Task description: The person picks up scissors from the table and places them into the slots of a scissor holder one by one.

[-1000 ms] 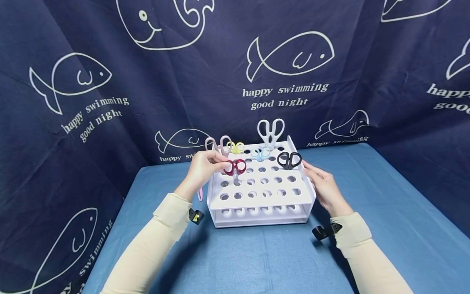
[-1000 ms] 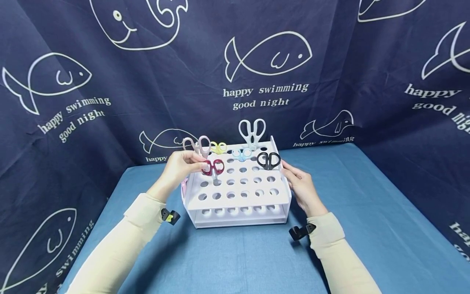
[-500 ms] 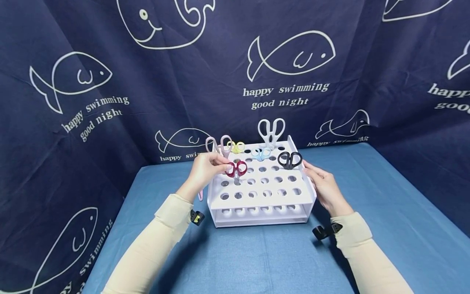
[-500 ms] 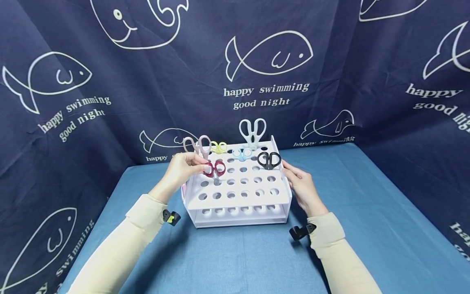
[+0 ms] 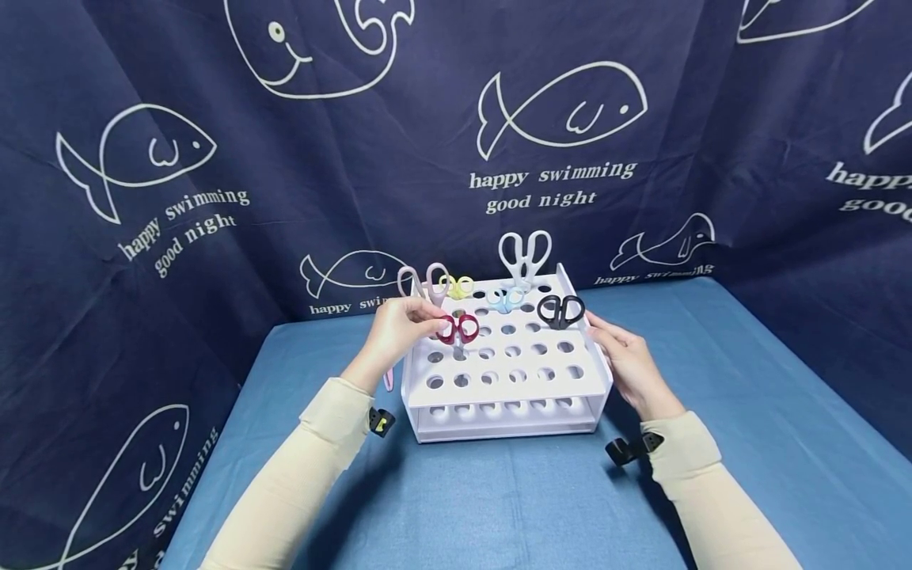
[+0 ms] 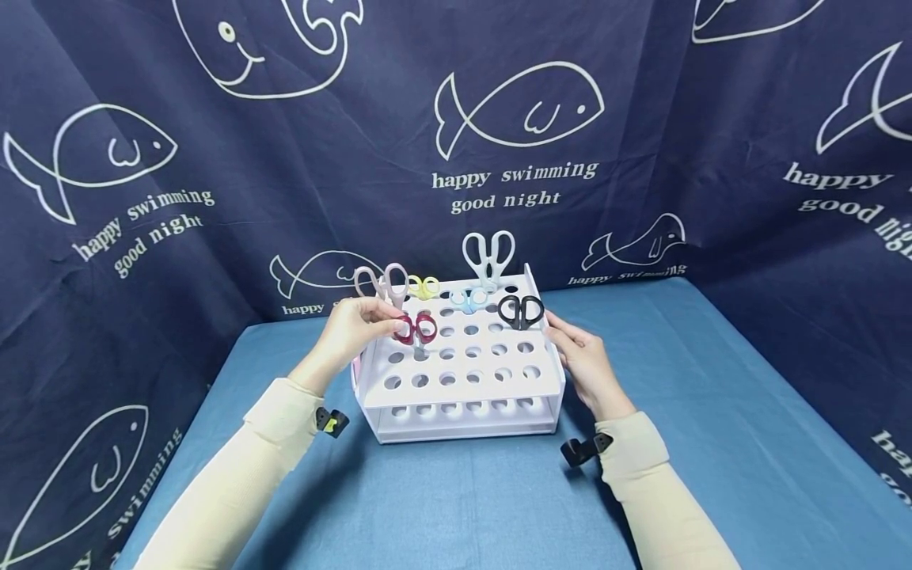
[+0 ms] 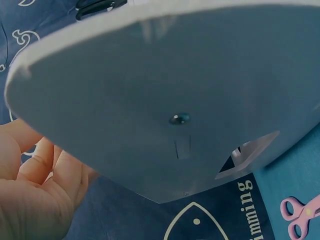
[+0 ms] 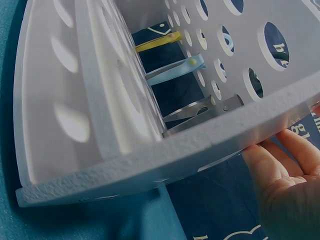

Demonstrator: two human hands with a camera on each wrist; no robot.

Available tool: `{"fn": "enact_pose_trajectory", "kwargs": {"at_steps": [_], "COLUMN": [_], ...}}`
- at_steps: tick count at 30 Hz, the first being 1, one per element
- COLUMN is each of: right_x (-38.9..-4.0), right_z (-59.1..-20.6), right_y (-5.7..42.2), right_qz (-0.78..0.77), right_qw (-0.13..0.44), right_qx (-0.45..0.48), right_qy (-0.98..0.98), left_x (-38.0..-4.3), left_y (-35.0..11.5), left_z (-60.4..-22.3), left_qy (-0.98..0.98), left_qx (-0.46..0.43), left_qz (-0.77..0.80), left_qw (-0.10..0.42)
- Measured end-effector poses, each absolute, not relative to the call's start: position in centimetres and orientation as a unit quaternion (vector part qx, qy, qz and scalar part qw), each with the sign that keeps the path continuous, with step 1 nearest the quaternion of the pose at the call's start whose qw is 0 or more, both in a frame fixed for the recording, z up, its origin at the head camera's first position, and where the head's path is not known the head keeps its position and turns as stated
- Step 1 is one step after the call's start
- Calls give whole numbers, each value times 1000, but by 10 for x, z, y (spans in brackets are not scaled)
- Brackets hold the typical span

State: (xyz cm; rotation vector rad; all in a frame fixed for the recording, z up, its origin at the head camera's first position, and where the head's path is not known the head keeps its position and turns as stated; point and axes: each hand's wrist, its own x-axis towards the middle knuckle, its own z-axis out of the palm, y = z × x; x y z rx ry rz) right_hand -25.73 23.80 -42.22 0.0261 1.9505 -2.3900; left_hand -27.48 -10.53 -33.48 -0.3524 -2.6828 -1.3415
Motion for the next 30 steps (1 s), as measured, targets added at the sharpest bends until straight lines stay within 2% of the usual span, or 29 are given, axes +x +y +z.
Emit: {"fn": "enact_pose_trajectory", "kwargs": {"at_steps": [30], "right_x": [-255], "right_z": [-419], "right_y": [238], "right_qz": [-781], "right_qw": [28], "right_qx": [2], "right_qy": [624], "left_x": [-273], "left_y": [-109], "left_z": [-335], "left_qy": [-889], "left_qx": [-144], "left_qz": [-433], "left_qw": [48]}}
